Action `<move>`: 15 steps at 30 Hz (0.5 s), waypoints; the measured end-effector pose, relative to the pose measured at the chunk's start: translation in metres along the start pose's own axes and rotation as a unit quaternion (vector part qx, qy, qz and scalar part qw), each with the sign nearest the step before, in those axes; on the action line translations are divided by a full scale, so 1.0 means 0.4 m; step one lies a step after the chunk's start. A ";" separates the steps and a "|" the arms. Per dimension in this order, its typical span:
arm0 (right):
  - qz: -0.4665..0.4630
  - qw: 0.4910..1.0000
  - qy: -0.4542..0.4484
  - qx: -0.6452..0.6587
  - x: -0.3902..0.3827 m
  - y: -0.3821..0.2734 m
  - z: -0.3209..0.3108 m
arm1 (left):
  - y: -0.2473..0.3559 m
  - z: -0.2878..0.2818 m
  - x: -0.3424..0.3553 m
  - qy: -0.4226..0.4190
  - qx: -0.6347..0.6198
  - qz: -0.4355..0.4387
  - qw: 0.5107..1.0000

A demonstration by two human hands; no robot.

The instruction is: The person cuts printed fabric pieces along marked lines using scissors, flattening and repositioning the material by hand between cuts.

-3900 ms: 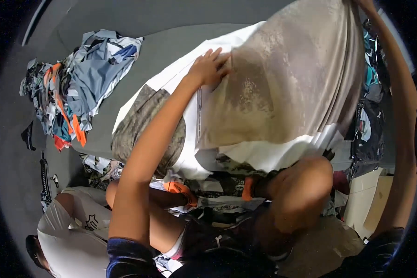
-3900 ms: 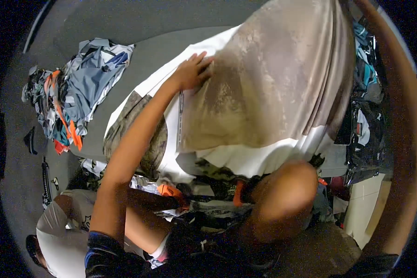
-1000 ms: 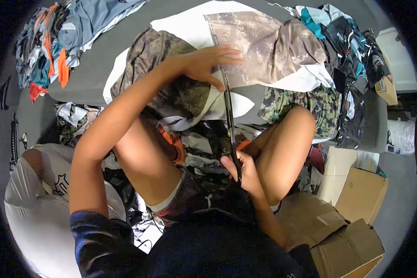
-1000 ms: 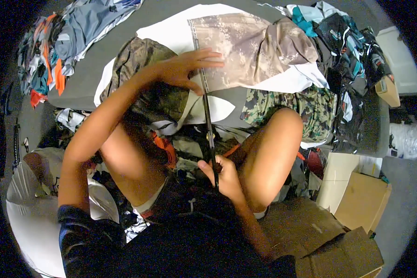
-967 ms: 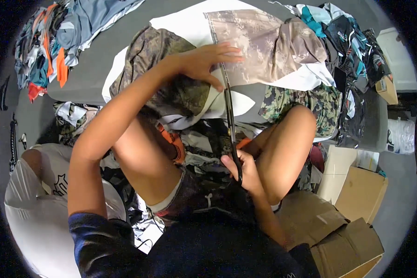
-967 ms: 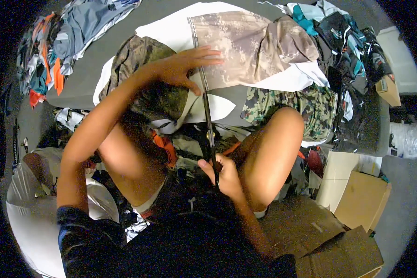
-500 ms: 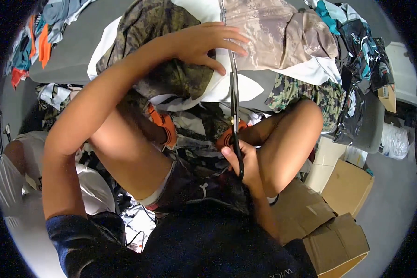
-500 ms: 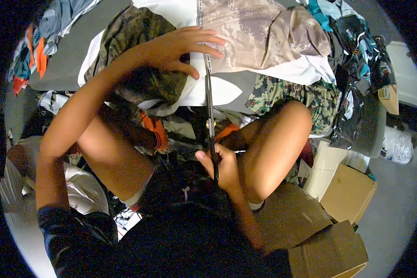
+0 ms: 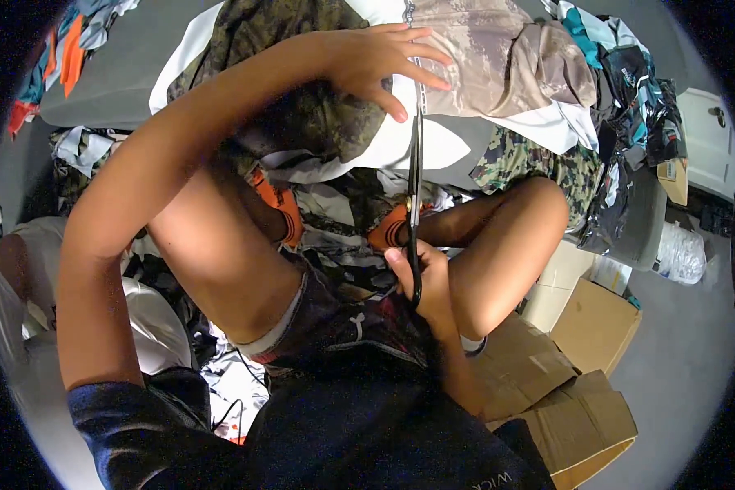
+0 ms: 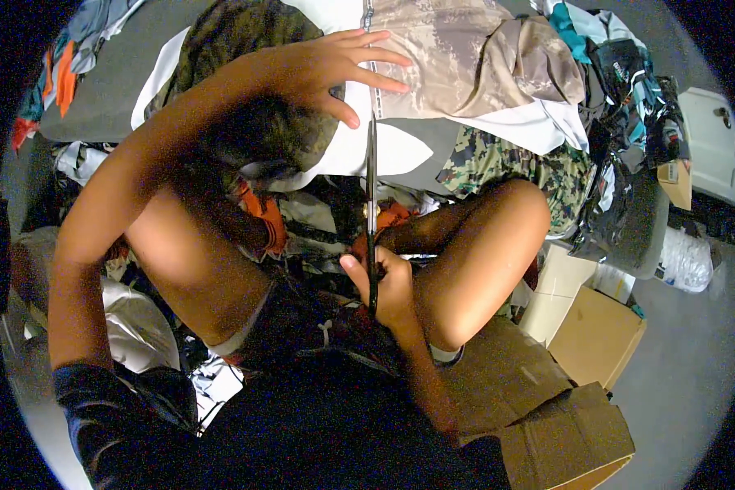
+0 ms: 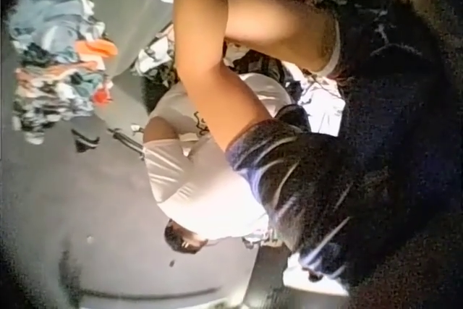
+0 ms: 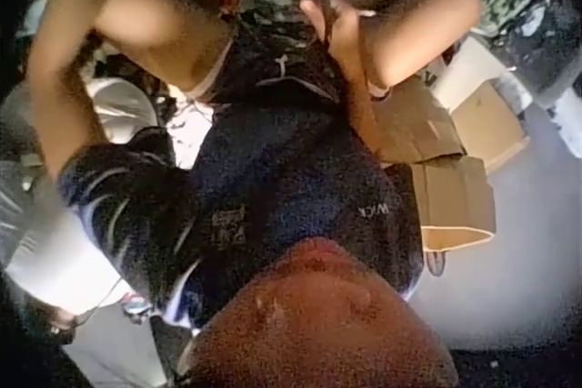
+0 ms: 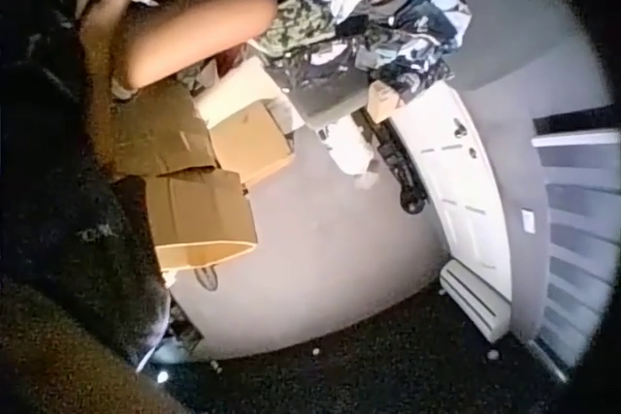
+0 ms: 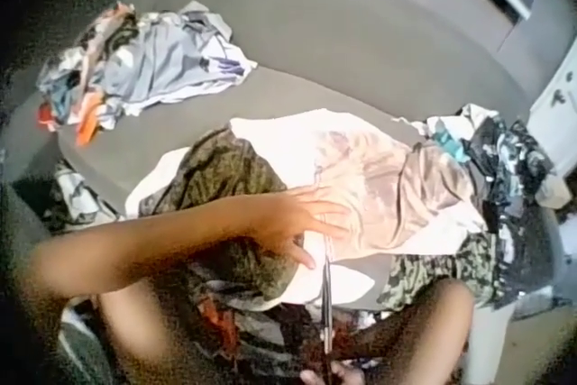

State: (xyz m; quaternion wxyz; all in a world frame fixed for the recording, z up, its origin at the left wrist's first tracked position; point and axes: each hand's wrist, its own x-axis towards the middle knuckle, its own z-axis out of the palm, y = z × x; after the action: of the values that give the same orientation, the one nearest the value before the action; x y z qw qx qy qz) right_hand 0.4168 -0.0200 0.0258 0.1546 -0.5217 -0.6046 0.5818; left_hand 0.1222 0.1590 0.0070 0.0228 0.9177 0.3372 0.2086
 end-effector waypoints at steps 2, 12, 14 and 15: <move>0.007 1.000 0.002 -0.010 -0.002 -0.002 -0.002 | 0.002 0.002 0.001 -0.009 0.014 -0.010 1.000; 0.055 0.998 0.015 -0.005 -0.007 -0.038 -0.020 | 0.008 -0.014 0.016 -0.070 0.007 -0.027 0.997; 0.059 0.998 0.016 -0.001 -0.008 -0.038 -0.023 | 0.010 -0.019 0.023 -0.083 0.009 -0.032 0.996; 0.060 0.998 0.013 -0.001 -0.008 -0.035 -0.023 | 0.007 -0.019 0.026 -0.095 0.012 -0.028 0.995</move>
State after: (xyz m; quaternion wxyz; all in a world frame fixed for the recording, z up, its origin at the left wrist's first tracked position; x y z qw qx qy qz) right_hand 0.4190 -0.0147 0.0419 0.1269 -0.5648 -0.5710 0.5821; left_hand 0.1280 0.1627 0.0185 0.0500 0.9237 0.3619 0.1155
